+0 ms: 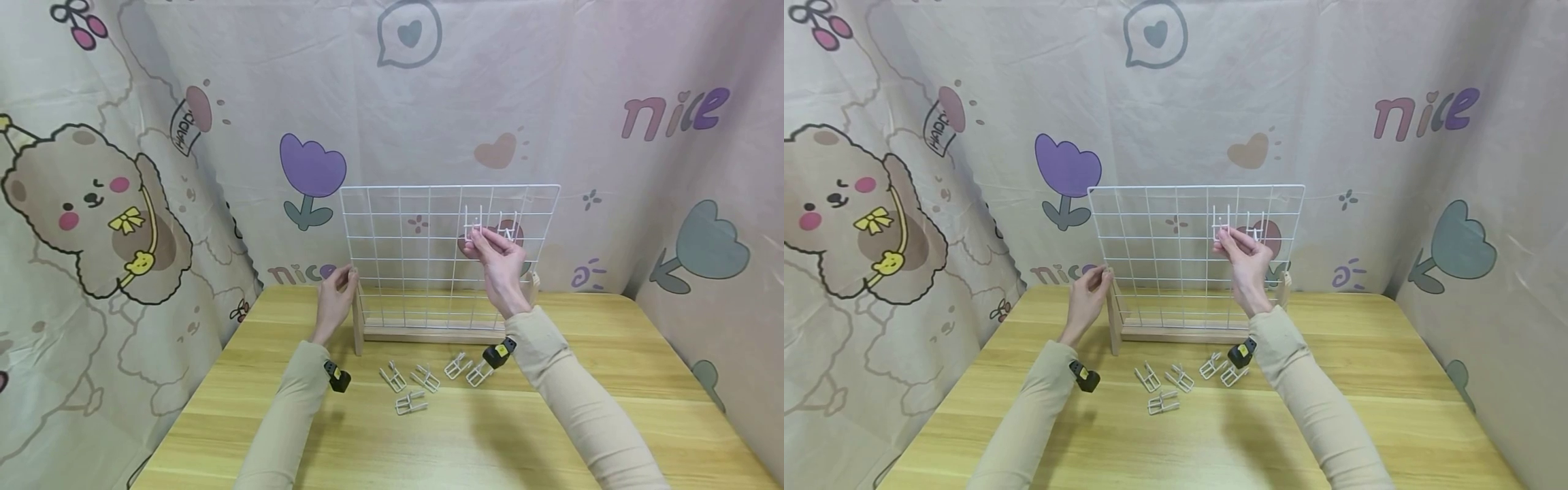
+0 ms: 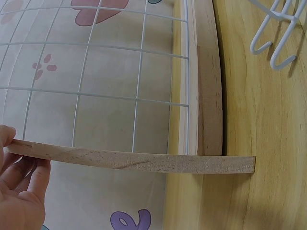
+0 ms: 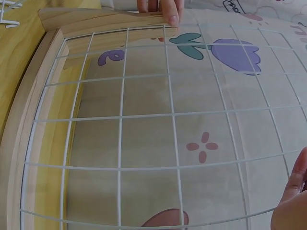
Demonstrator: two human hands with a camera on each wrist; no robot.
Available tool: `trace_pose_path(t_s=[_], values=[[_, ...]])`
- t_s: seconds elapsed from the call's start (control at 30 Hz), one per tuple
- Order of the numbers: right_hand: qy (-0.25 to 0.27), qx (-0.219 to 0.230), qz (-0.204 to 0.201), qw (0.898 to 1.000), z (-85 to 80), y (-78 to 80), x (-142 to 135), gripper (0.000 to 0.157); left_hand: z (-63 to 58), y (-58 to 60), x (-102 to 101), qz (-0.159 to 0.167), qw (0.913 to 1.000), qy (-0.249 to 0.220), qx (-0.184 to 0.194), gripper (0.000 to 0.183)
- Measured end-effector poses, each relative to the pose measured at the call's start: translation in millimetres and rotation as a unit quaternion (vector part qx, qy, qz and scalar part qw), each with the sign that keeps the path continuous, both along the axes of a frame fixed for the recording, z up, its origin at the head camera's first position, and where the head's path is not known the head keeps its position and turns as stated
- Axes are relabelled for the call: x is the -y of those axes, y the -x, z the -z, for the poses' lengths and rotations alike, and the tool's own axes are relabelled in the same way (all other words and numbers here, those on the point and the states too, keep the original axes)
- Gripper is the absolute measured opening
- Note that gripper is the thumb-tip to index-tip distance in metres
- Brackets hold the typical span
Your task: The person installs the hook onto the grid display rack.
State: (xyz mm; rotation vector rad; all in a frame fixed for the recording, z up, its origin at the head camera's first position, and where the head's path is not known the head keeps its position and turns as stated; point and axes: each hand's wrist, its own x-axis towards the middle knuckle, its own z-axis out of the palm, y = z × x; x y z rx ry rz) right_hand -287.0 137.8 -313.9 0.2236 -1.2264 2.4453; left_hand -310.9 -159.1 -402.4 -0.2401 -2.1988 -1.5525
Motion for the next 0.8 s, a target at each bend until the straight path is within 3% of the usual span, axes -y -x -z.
trace_pose_path(t_s=[0.37,0.8], values=[[0.008,-0.001,-0.002,1.0,7.1,0.1,-2.1,0.022,2.0,2.9,-0.2,0.0,1.0,-0.003,-0.002,0.039],[-0.041,0.025,0.018,0.999,15.8,-4.4,-8.8,0.011,2.8,3.0,0.4,0.005,1.0,-0.002,-0.001,0.04]])
